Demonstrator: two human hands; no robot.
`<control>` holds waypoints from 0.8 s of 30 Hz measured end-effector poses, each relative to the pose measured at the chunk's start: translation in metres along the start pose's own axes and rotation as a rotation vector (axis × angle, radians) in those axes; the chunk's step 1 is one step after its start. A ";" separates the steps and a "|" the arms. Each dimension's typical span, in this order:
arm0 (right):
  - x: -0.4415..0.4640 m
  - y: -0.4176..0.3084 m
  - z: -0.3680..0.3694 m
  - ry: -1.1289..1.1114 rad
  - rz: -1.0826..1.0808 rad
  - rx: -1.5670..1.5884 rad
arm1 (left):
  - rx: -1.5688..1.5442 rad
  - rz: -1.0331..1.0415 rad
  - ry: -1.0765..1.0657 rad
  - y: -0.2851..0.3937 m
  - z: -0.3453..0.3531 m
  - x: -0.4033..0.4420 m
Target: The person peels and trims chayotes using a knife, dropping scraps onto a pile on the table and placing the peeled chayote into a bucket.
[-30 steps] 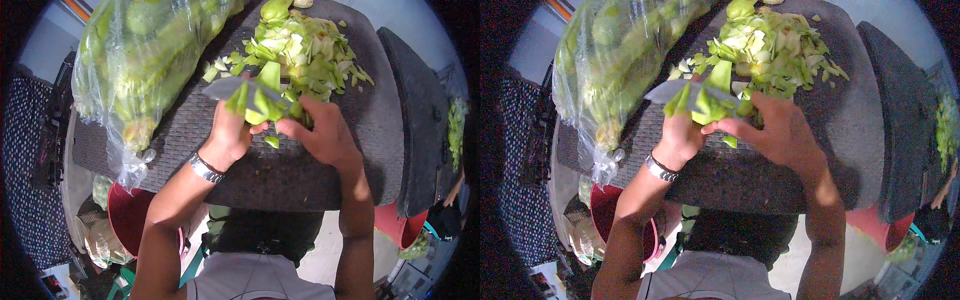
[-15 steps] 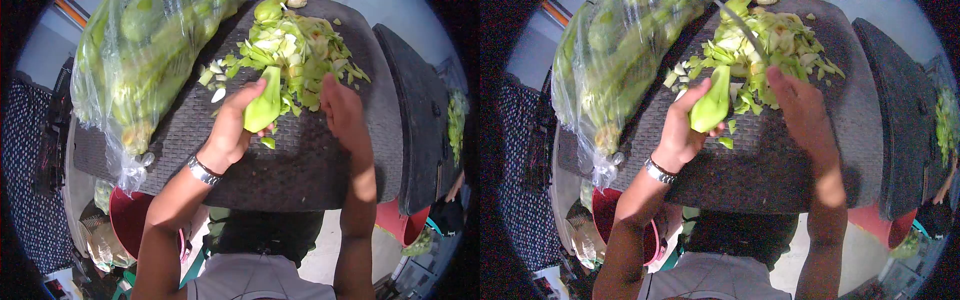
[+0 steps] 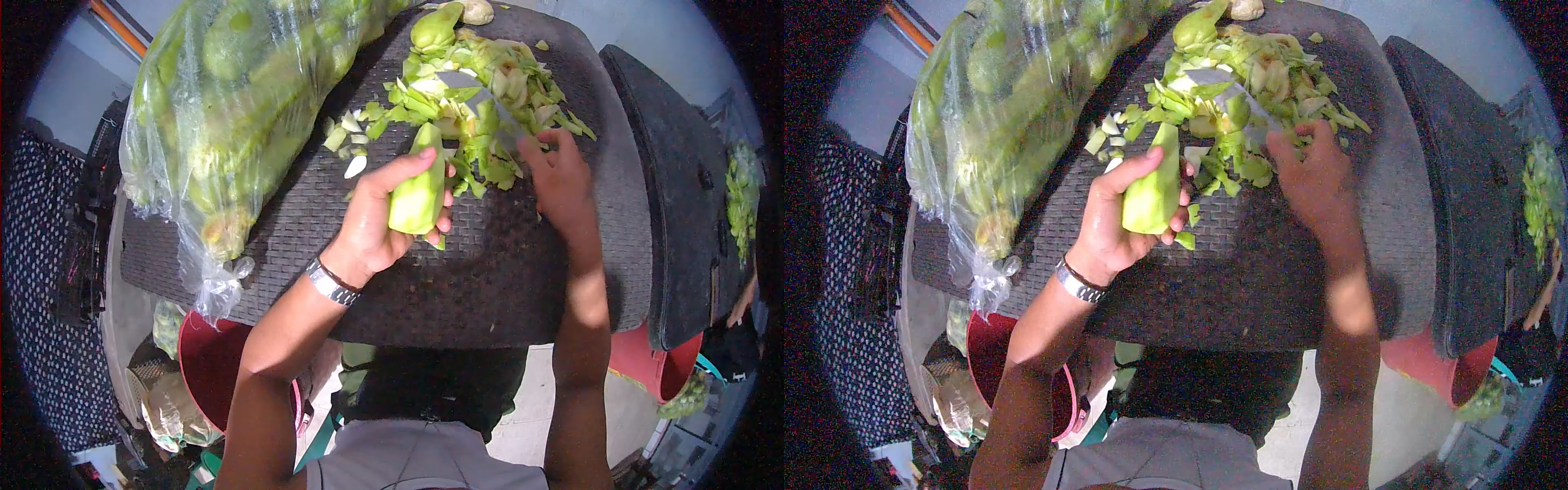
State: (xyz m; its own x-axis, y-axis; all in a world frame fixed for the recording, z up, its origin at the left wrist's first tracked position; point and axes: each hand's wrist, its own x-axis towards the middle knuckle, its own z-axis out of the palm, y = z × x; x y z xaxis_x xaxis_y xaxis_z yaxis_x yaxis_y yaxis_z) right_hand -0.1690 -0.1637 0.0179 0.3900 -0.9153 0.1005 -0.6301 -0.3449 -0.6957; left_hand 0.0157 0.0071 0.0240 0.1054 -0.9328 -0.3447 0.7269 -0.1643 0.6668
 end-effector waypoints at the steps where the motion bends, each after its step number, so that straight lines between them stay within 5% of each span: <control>1: -0.002 -0.004 0.000 0.003 -0.019 -0.035 | 0.088 0.056 0.015 -0.001 0.002 0.000; 4: -0.009 -0.015 -0.001 -0.012 -0.042 -0.041 | 0.306 0.137 -0.012 -0.001 0.006 -0.004; 8: -0.015 -0.023 0.000 -0.080 -0.031 0.076 | 0.982 0.575 -0.204 -0.011 0.002 0.001; 12: -0.016 -0.007 0.005 -0.089 -0.313 0.114 | 1.147 0.451 -0.320 -0.009 0.014 -0.004; 17: -0.023 -0.013 0.001 -0.063 -0.486 0.085 | 1.130 0.384 -0.287 -0.016 0.008 0.004; 24: -0.013 -0.009 -0.012 -0.191 -0.140 0.182 | 0.880 0.372 0.102 0.007 0.000 0.007</control>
State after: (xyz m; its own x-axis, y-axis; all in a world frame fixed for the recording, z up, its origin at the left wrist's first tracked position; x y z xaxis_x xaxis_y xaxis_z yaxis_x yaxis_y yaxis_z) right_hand -0.1763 -0.1515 0.0312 0.5948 -0.7998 0.0802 -0.4376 -0.4059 -0.8023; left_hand 0.0209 -0.0008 0.0263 0.3155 -0.9481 -0.0387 -0.1309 -0.0839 0.9878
